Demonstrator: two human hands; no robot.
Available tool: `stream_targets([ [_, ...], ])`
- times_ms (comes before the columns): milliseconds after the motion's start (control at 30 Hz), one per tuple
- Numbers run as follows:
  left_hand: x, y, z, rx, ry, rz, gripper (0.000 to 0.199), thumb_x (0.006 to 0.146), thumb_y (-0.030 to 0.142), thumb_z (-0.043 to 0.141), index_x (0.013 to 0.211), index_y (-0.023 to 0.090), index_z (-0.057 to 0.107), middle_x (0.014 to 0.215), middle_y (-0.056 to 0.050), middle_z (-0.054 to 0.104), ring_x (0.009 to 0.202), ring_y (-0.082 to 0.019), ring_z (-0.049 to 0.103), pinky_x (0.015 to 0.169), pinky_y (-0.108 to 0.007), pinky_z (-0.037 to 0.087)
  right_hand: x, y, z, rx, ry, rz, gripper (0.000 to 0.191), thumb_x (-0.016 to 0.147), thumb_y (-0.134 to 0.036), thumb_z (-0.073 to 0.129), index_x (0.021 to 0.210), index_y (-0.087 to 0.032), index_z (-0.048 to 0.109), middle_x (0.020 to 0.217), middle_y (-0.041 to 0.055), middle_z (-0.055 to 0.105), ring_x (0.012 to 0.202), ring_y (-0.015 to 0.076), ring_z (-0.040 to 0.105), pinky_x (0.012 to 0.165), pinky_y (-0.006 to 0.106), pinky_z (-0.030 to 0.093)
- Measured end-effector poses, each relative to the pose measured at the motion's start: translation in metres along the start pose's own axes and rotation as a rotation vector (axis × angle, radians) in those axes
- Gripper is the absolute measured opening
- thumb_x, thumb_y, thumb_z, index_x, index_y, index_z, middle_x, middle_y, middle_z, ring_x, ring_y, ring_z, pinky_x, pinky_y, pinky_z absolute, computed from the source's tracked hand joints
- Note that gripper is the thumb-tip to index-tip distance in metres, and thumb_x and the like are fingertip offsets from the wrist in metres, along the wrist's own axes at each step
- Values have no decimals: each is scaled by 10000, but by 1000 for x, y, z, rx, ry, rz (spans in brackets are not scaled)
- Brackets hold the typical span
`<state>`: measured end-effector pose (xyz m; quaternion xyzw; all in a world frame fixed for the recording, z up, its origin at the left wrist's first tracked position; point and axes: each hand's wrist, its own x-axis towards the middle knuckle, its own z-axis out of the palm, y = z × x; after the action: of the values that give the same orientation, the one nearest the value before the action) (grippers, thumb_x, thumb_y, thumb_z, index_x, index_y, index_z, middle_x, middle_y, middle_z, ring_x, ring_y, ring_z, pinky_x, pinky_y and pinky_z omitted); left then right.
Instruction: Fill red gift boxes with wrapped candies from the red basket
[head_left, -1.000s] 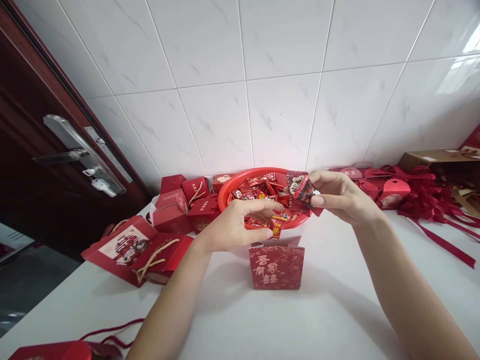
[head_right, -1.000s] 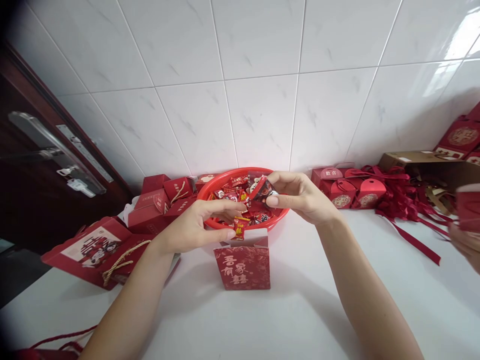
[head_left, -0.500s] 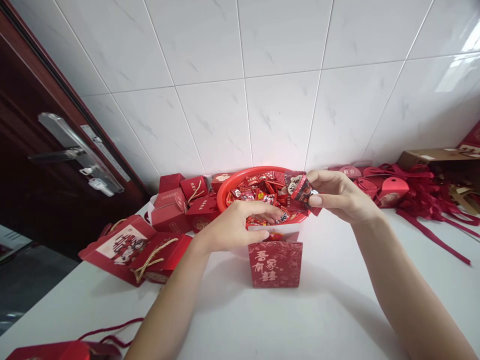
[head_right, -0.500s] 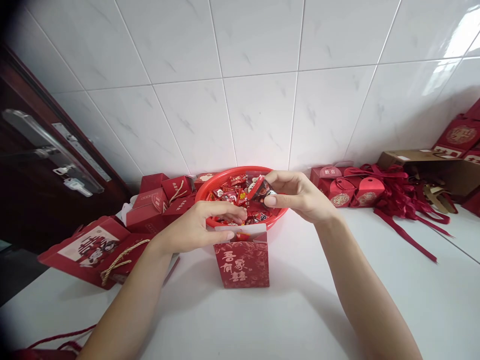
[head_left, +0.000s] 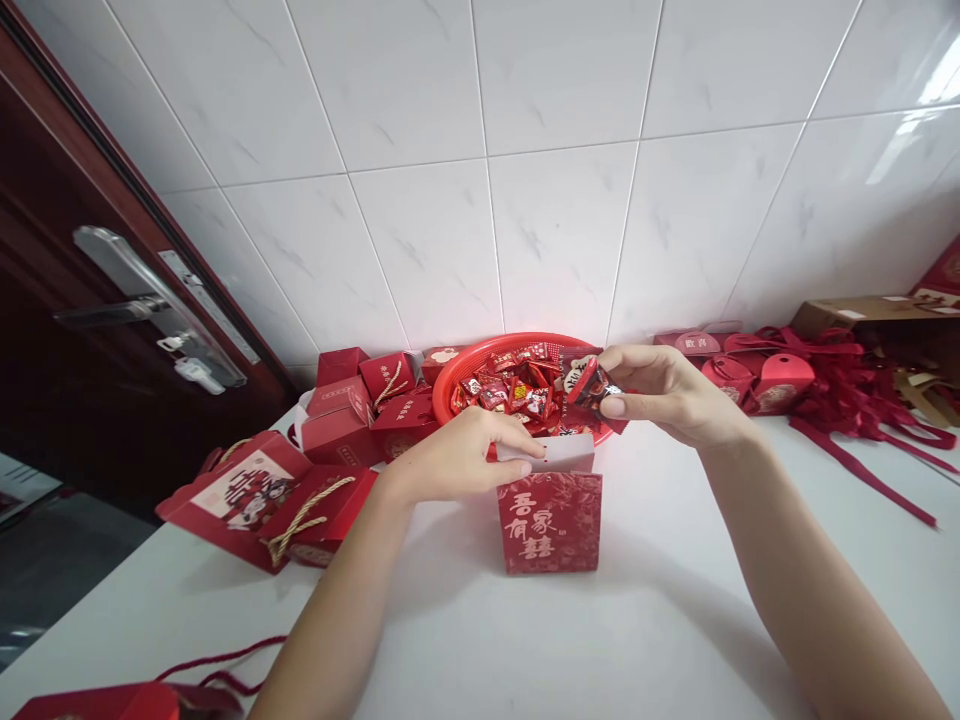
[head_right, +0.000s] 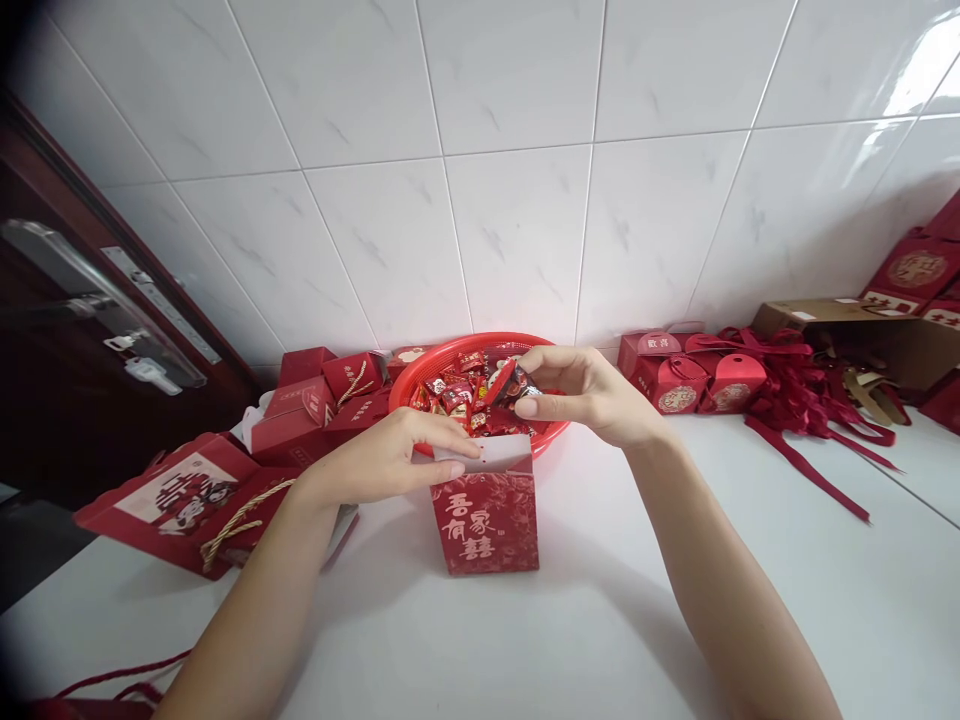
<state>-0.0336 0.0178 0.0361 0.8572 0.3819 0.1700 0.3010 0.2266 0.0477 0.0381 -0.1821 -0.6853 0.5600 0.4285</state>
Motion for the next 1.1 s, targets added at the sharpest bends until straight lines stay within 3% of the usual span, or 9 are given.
stream_targets([
  [133, -1, 2, 0, -6, 17, -79, 403, 771, 324, 778, 1158, 214, 763, 1237, -62, 734, 1174, -270, 661, 903, -327, 562, 1, 1, 3, -29, -26, -2, 159, 774, -231, 823, 887, -185, 721, 891, 31, 723, 757, 146, 660, 693, 295, 565],
  [267, -1, 1, -1, -4, 45, -105, 531, 706, 346, 833, 1214, 224, 740, 1314, -62, 694, 1267, -295, 603, 988, -345, 528, 2, 4, 7, -56, -62, 3, 179, 774, -246, 830, 895, -180, 716, 929, 40, 725, 823, 163, 670, 738, 309, 563],
  [600, 5, -8, -5, -123, -37, -54, 519, 700, 314, 841, 1210, 289, 745, 1247, -23, 712, 1115, -263, 662, 964, -340, 513, 4, 7, 14, -309, -291, 26, 173, 831, -262, 761, 974, -170, 728, 954, 50, 741, 889, 193, 670, 826, 342, 529],
  [833, 6, -10, -5, -153, -47, -52, 535, 698, 317, 849, 1220, 285, 738, 1248, -27, 717, 1133, -272, 659, 971, -347, 505, 3, 2, 16, -522, -288, -19, 138, 845, -239, 719, 966, -172, 723, 911, 34, 737, 808, 169, 639, 737, 297, 501],
  [933, 6, -12, -4, -154, -40, -52, 505, 693, 341, 855, 1183, 273, 755, 1194, -35, 738, 1102, -279, 673, 951, -359, 518, 2, -1, 18, -612, -307, -29, 176, 835, -221, 707, 1006, -184, 727, 992, 45, 747, 869, 186, 659, 755, 299, 516],
  [1100, 5, -11, -4, -146, -26, -95, 608, 670, 345, 863, 1256, 266, 722, 1352, -78, 663, 1244, -316, 603, 1046, -407, 477, -2, -6, 20, -683, -283, -63, 213, 830, -237, 712, 1041, -215, 730, 1123, 59, 732, 995, 231, 660, 825, 336, 526],
])
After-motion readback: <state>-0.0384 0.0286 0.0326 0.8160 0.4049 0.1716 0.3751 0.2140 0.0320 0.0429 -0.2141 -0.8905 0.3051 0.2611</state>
